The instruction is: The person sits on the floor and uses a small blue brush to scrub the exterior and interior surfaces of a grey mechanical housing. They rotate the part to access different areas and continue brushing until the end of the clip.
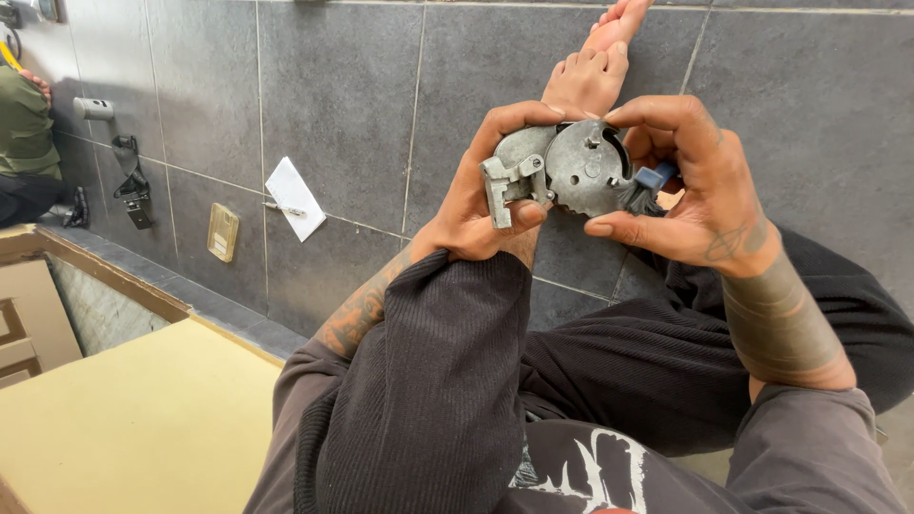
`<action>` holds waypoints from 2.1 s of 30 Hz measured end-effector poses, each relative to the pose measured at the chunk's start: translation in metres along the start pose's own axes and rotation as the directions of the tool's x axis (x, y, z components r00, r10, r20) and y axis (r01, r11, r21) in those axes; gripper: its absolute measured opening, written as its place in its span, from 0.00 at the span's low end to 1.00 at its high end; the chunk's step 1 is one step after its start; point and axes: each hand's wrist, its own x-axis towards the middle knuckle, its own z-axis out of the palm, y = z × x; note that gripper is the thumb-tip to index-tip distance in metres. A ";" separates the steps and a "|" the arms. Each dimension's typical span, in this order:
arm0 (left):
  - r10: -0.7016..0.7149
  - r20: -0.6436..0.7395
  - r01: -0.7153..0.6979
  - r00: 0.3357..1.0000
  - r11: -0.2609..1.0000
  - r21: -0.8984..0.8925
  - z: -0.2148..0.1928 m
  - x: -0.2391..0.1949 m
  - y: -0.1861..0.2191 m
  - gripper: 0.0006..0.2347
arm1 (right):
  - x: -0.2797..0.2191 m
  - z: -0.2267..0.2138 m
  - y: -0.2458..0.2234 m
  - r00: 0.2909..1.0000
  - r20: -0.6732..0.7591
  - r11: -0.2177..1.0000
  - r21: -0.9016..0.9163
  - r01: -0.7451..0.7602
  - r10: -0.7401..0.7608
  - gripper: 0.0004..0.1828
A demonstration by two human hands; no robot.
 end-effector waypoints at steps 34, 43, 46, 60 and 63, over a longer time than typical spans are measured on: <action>0.046 0.065 -0.051 0.997 0.996 0.075 -0.008 0.004 0.009 0.24 | -0.007 0.028 -0.003 0.983 -0.168 0.997 0.027 -0.067 0.070 0.45; 0.096 0.063 -0.108 0.993 0.965 0.240 -0.010 0.000 0.004 0.23 | -0.010 0.044 -0.007 0.958 -0.259 0.989 -0.053 -0.140 0.122 0.46; 0.085 0.069 -0.101 0.994 0.956 0.277 -0.012 0.001 0.004 0.23 | -0.008 0.047 -0.004 0.947 -0.301 0.992 -0.032 -0.124 0.109 0.46; 0.055 0.079 -0.069 0.995 0.980 0.189 -0.013 -0.001 0.008 0.23 | -0.010 0.046 0.001 0.958 -0.264 0.993 0.024 -0.112 0.114 0.47; 0.020 0.128 -0.058 0.992 0.952 0.300 -0.017 -0.001 0.013 0.25 | -0.008 0.047 -0.002 0.948 -0.293 0.993 0.011 -0.122 0.119 0.47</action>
